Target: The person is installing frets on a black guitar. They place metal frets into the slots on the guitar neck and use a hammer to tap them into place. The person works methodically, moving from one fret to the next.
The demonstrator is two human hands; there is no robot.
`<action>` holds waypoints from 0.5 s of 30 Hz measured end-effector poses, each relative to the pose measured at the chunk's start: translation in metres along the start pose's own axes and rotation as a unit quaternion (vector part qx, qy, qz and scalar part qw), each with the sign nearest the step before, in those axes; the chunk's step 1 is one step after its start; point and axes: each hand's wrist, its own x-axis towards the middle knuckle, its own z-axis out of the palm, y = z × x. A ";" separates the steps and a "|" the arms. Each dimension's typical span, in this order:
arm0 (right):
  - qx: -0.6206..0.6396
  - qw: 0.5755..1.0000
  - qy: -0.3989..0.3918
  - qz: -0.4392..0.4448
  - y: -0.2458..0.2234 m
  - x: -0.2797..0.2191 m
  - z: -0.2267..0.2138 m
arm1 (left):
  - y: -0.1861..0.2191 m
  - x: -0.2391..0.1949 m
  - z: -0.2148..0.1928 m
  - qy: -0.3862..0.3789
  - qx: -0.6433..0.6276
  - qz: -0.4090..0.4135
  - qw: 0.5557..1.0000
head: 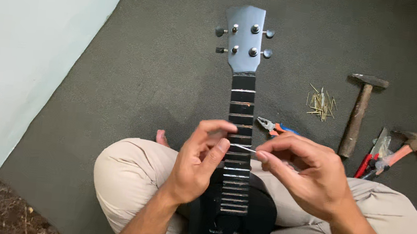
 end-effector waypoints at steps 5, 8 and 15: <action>-0.002 0.997 -0.074 -0.024 -0.003 -0.001 -0.006 | 0.001 -0.003 -0.004 -0.070 -0.158 -0.022 0.985; -0.035 0.994 -0.091 -0.039 0.001 -0.002 -0.005 | 0.006 -0.001 -0.005 -0.103 -0.148 -0.009 0.984; -0.046 0.996 -0.073 -0.023 -0.001 -0.004 -0.004 | 0.005 -0.002 -0.007 -0.131 -0.107 -0.025 0.985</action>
